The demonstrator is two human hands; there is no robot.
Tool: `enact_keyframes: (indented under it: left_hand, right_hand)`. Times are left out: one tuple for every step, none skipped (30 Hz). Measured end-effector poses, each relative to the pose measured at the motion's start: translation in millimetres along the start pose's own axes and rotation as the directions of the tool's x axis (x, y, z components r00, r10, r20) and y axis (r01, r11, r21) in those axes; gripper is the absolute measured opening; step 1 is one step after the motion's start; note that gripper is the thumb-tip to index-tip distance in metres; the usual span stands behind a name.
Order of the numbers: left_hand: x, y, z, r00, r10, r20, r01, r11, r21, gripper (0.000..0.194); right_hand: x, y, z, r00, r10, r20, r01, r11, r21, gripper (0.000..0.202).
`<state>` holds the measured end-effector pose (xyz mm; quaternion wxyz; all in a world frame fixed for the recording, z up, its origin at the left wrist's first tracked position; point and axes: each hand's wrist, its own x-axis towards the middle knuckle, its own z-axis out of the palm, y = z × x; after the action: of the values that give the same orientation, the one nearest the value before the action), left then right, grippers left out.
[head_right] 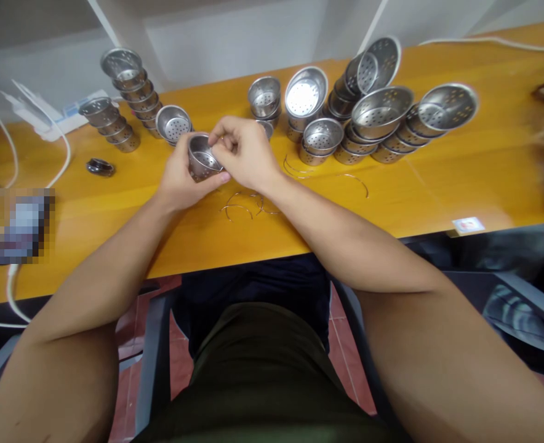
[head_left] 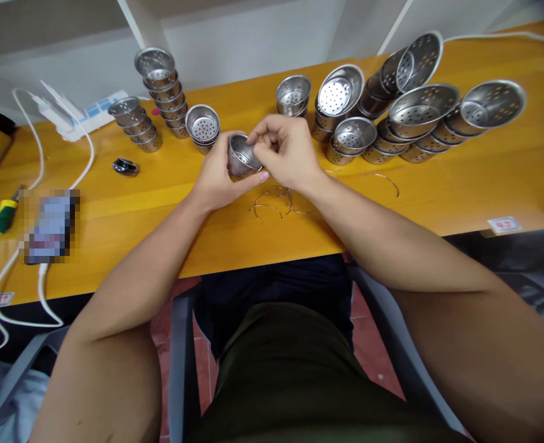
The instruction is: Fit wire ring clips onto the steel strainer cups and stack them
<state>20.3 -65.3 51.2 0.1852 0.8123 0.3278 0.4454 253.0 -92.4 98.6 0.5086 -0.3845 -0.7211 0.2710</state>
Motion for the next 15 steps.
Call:
enact_keyframes:
  left_hand:
    - [0.0,-1.5,-0.9,1.000,0.003,0.001,-0.003,1.000,-0.009,0.110]
    - [-0.1,-3.3,-2.0,1.000,0.001,0.001,-0.001,1.000,-0.019,0.105]
    - [-0.4,-5.5,-3.3,1.000,-0.004,0.000,0.004,1.000,-0.029,0.101]
    - [-0.6,-7.6,-4.7,1.000,-0.011,-0.002,0.011,0.999,-0.038,0.096]
    - [-0.9,-9.6,-6.1,1.000,-0.017,-0.002,0.017,0.999,-0.044,0.092]
    - [-1.2,-11.0,-7.4,1.000,-0.020,-0.001,0.020,0.999,-0.049,0.090]
    - [-1.5,-11.8,-8.7,1.000,-0.022,0.004,0.022,0.998,-0.053,0.090]
    - [-1.7,-11.9,-9.7,1.000,-0.025,0.014,0.026,0.998,-0.059,0.092]
    - [-1.9,-11.2,-10.6,0.999,-0.029,0.026,0.031,0.997,-0.067,0.094]
    - [-2.0,-9.9,-11.1,0.999,-0.035,0.037,0.038,0.996,-0.077,0.097]
    - [-1.9,-8.2,-11.4,0.998,-0.041,0.042,0.045,0.995,-0.086,0.099]
    - [-1.7,-6.2,-11.5,0.998,-0.047,0.044,0.051,0.994,-0.092,0.099]
    - [-1.3,-4.1,-11.3,0.998,-0.051,0.040,0.054,0.994,-0.093,0.099]
    - [-0.7,-2.0,-11.1,0.998,-0.052,0.033,0.054,0.995,-0.089,0.097]
    - [-0.1,-0.2,-10.9,0.998,-0.051,0.025,0.053,0.995,-0.082,0.095]
  right_hand:
    - [0.4,-0.9,-2.4,1.000,0.005,0.022,-0.006,0.999,0.032,0.026]
    - [1.0,-2.2,-6.1,0.998,0.011,0.060,-0.016,0.997,0.073,0.030]
    - [1.7,-3.8,-10.8,0.993,0.016,0.116,-0.030,0.992,0.121,0.035]
    - [2.7,-5.5,-16.3,0.983,0.016,0.184,-0.048,0.984,0.170,0.041]
    - [3.8,-7.2,-22.0,0.967,0.011,0.256,-0.068,0.974,0.216,0.046]
    - [5.0,-8.8,-27.3,0.947,0.002,0.322,-0.088,0.963,0.254,0.052]
    - [6.0,-9.9,-31.8,0.927,-0.008,0.376,-0.106,0.953,0.283,0.058]
    - [6.9,-10.5,-34.9,0.912,-0.015,0.410,-0.120,0.946,0.303,0.064]
    - [7.4,-10.6,-36.5,0.903,-0.016,0.429,-0.132,0.940,0.313,0.069]
    - [7.6,-10.2,-36.7,0.900,-0.011,0.435,-0.141,0.938,0.316,0.072]
    - [7.3,-9.4,-35.5,0.903,-0.002,0.429,-0.148,0.937,0.315,0.075]
    - [6.8,-8.3,-33.4,0.911,0.010,0.413,-0.152,0.938,0.312,0.076]
    - [6.0,-6.9,-30.8,0.921,0.021,0.390,-0.152,0.939,0.308,0.077]
    - [5.1,-5.5,-28.0,0.932,0.028,0.362,-0.147,0.941,0.305,0.077]
    - [4.2,-4.1,-25.4,0.942,0.032,0.335,-0.139,0.943,0.303,0.077]
